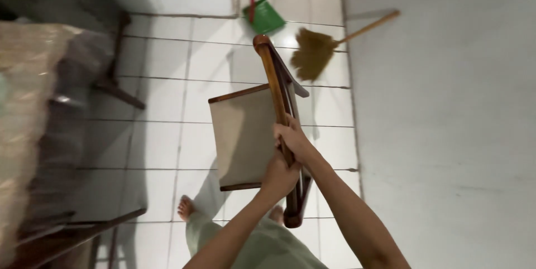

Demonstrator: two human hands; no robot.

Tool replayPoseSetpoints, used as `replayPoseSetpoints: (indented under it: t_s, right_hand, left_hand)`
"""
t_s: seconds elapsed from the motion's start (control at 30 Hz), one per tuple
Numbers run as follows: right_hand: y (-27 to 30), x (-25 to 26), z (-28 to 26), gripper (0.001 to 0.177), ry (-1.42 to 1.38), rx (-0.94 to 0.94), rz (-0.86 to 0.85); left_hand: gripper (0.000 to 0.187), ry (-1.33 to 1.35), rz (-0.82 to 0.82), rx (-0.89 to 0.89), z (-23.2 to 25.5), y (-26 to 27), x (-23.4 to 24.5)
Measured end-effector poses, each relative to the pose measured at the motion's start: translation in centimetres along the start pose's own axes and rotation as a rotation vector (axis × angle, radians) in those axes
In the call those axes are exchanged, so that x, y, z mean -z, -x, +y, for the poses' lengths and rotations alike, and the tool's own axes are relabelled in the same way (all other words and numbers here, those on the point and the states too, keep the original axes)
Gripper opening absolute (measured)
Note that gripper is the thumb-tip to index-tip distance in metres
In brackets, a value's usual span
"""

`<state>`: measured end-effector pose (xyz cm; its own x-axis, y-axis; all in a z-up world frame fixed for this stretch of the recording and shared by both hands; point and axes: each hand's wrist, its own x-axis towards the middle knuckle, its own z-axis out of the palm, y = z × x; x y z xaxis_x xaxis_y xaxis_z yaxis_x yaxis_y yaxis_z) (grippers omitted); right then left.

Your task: Sweeping the floor and moving chairs in a dining area.

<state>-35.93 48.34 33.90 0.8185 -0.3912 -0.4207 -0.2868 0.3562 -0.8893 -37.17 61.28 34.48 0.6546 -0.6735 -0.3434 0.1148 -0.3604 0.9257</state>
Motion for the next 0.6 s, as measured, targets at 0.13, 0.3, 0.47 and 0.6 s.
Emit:
replayPoseSetpoints:
  t_s: [0.13, 0.3, 0.47, 0.6]
  right_hand:
    - [2.7, 8.7, -0.1, 0.012, 0.045, 0.027, 0.062]
    - [5.4, 16.0, -1.2, 0.02, 0.087, -0.03, 0.184]
    - [4.4, 27.4, 2.9, 0.016, 0.133, 0.043, 0.176]
    - [7.0, 31.0, -0.4, 0.014, 0.126, -0.083, 0.236]
  left_hand:
    - [0.028, -0.006, -0.098, 0.003, 2.4, -0.6, -8.1]
    - [0.025, -0.012, -0.145, -0.075, -1.1, -3.1, -18.4]
    - [0.022, -0.005, -0.281, -0.074, 0.9, -4.9, -25.1]
    - [0.024, 0.087, -0.416, -0.174, 1.5, -5.9, -28.5]
